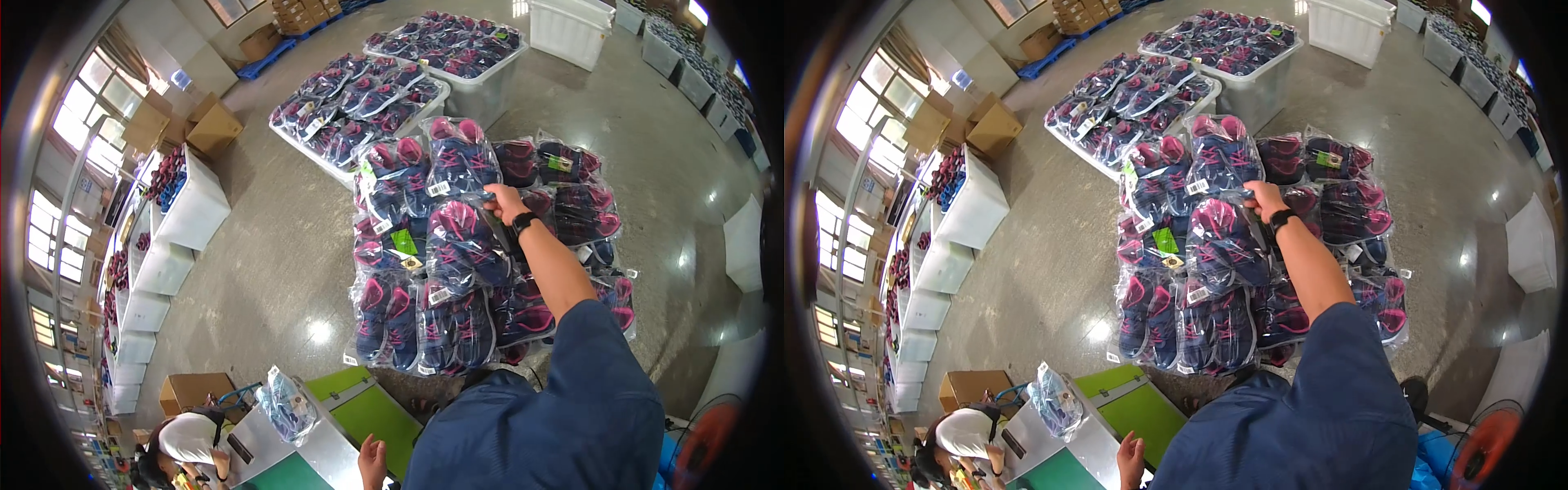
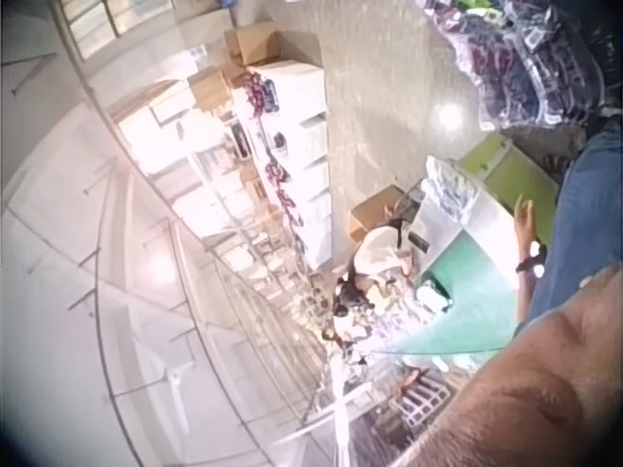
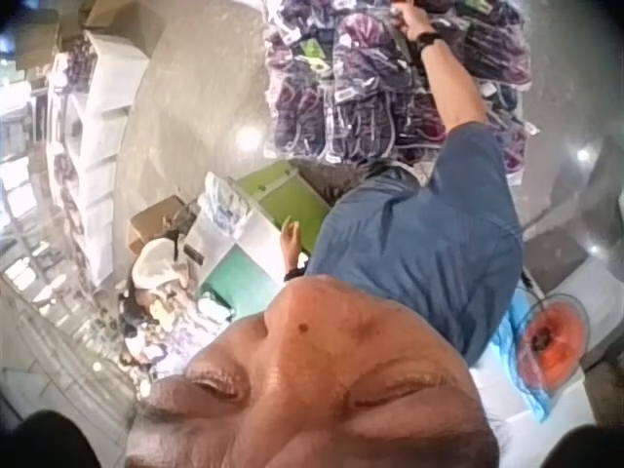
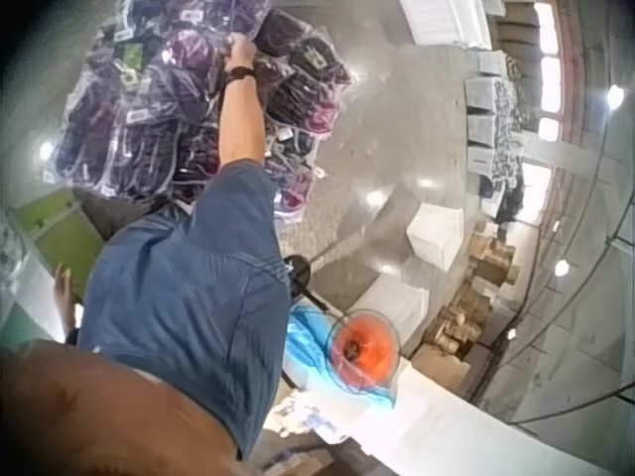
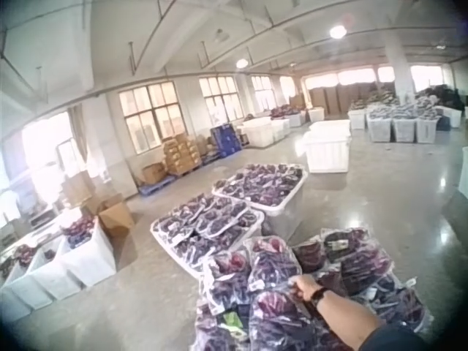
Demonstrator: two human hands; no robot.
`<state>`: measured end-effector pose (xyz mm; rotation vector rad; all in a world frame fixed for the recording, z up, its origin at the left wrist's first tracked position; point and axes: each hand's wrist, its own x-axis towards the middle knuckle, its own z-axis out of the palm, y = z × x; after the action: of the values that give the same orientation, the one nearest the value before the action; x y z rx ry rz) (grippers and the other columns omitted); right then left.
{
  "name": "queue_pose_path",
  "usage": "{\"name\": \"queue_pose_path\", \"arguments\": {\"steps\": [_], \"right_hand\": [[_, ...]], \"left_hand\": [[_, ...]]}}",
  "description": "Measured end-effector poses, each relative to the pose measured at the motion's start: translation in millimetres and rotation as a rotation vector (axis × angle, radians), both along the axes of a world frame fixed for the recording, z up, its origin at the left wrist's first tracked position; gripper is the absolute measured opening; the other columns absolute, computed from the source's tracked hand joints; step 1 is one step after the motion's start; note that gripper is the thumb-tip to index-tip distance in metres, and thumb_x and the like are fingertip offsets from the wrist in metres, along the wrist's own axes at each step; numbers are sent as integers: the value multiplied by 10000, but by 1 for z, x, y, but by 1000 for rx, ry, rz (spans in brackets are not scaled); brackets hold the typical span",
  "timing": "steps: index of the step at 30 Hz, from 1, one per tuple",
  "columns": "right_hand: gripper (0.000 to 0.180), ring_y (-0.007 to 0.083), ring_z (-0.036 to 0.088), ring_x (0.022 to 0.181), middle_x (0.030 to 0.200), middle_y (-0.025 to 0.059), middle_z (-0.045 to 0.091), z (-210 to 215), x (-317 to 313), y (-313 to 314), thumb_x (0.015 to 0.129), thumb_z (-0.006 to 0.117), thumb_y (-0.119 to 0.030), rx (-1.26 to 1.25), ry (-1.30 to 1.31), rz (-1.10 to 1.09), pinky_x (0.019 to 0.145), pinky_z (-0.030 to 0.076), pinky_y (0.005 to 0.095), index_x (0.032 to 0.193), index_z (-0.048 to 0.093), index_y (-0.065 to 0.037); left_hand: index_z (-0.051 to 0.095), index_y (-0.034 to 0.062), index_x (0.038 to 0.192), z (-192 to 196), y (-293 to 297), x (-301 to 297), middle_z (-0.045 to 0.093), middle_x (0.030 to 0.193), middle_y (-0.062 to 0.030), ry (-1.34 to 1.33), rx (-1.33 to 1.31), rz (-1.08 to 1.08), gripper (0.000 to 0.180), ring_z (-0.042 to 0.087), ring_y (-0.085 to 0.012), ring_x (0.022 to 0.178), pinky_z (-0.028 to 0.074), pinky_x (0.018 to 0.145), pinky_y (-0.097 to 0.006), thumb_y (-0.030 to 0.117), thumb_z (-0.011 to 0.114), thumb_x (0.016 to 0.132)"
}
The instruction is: The recorder picks up packaged pairs of shoes from a central pile and places them onto a conveyor belt or onto side tables for further processing/sorting.
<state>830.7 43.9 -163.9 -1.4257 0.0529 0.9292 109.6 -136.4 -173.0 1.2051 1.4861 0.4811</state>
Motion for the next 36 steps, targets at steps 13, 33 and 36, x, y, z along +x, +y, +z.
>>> {"name": "queue_pose_path", "arguments": {"steps": [13,33,36], "right_hand": [[294,140,455,549,783,48,478,10,-10,-29,745,746,-269,-173,103,109,439,264,269,886,548,-104],[225,162,599,543,693,95,619,8,-23,-12,764,723,-170,-61,-265,-140,428,376,286,829,644,31],[252,170,613,552,713,91,620,16,-30,-8,770,726,-196,-66,-280,-81,430,382,283,841,642,30]], "left_hand": [[505,-65,1371,4,-10,-16,701,1055,-149,98,-104,-71,509,656,-161,935,517,813,-272,212,667,976],[596,-30,1331,-36,-25,-99,725,957,-121,194,-46,-143,441,636,-172,857,520,774,-316,236,666,986],[605,-34,1311,-34,-32,-97,712,900,-103,173,-74,-74,419,629,-162,823,514,747,-306,219,666,983]]}}
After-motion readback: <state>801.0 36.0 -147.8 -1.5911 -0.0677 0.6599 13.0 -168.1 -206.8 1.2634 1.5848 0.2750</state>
